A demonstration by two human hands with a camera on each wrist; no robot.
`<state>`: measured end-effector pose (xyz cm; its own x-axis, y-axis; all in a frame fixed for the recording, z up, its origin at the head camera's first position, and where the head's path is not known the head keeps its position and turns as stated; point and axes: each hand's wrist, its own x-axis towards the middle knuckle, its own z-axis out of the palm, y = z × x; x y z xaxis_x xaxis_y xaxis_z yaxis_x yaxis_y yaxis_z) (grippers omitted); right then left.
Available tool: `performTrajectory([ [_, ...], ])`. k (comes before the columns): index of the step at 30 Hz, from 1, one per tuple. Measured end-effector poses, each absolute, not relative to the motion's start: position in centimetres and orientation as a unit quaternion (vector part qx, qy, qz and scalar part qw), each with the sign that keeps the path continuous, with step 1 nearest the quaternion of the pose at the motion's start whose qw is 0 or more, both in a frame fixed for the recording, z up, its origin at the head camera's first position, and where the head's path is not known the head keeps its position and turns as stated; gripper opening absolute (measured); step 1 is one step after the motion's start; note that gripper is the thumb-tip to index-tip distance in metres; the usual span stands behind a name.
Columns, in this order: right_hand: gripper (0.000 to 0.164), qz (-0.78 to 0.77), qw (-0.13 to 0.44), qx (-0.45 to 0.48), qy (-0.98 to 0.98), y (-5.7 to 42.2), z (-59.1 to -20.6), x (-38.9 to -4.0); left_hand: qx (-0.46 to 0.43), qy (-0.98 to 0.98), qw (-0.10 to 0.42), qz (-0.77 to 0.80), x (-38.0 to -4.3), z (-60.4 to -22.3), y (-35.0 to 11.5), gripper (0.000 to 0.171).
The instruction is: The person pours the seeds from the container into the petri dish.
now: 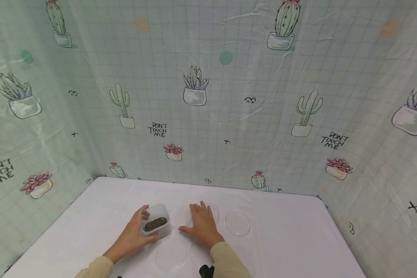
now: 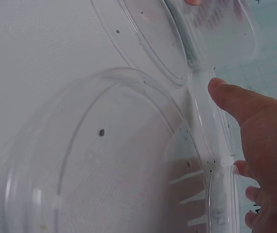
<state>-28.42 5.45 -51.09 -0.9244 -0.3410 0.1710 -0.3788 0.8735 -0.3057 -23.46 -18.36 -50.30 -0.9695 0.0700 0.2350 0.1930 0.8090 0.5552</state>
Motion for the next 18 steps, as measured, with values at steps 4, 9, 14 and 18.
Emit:
performTrajectory([
  [4,0.087,0.166,0.053,0.183,-0.967,5.18,-50.94,-28.49,-0.066,-0.944,0.111,-0.304,-23.53,-50.46,-18.46,0.108],
  [9,0.089,0.154,0.05,0.181,-0.97,4.94,-50.9,-28.64,-0.068,-0.94,0.132,-0.306,-23.59,-50.41,-18.61,0.109],
  [14,0.092,0.138,0.047,0.178,-0.973,4.75,-51.11,-28.9,-0.08,-0.934,0.16,-0.31,-23.8,-50.18,-18.94,0.11],
  [18,0.093,0.124,0.052,0.181,-0.974,4.57,-51.23,-29.08,-0.086,-0.931,0.172,-0.311,-24.04,-50.02,-19.22,0.111],
])
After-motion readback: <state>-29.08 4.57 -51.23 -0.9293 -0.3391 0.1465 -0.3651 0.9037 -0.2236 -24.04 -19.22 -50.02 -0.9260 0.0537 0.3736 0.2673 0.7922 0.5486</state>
